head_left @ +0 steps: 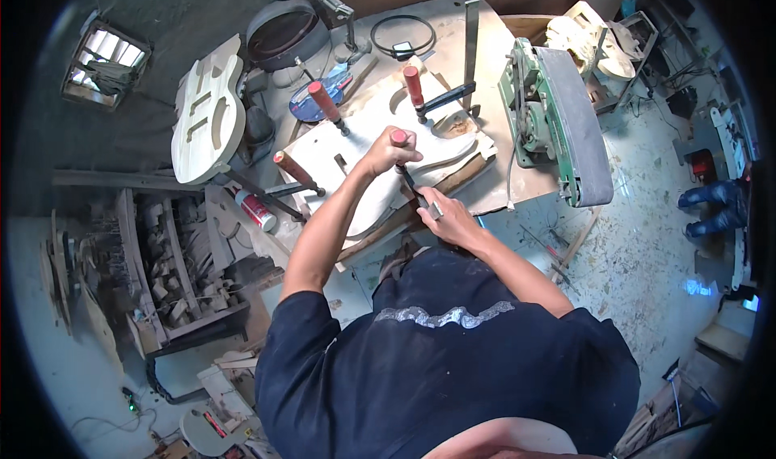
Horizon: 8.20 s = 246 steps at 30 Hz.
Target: The person retrieves a clamp from a rack and secures it onto a wooden guitar body held on a workbench, then tightens the clamp by hand and aligns it with another clamp.
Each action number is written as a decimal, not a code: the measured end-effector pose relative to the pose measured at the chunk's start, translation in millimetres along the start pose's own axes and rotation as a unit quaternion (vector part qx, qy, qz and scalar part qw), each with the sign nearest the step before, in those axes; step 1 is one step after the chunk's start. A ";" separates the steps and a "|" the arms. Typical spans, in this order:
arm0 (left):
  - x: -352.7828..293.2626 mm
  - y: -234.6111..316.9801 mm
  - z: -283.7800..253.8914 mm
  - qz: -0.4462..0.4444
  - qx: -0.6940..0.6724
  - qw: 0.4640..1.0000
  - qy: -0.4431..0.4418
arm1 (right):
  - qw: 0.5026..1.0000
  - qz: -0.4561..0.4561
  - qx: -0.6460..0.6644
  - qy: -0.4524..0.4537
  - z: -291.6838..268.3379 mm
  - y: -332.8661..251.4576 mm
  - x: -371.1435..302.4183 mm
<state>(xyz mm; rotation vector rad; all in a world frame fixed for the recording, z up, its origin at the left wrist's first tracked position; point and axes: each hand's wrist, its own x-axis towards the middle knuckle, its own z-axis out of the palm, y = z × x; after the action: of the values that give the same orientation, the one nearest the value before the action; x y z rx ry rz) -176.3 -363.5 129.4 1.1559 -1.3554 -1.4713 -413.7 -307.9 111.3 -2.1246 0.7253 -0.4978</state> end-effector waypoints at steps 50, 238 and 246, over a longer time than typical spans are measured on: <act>-9.1 -81.5 61.2 0.120 0.113 0.871 0.463 | 0.817 -0.173 0.364 -0.412 -52.5 -18.6 204.5; -3.5 -57.3 -104.7 0.016 0.098 0.863 0.495 | 0.825 -0.068 0.363 -0.429 32.6 -38.2 359.2; -10.7 -62.4 -106.2 0.048 0.222 0.818 0.529 | 0.945 -0.078 0.316 -0.040 51.6 -57.7 331.6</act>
<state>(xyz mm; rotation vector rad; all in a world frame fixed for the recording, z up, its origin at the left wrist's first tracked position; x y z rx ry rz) -69.6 -374.2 67.9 1.7738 -0.8941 -0.2284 -114.9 -463.9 159.7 -1.5857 0.2891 -0.6279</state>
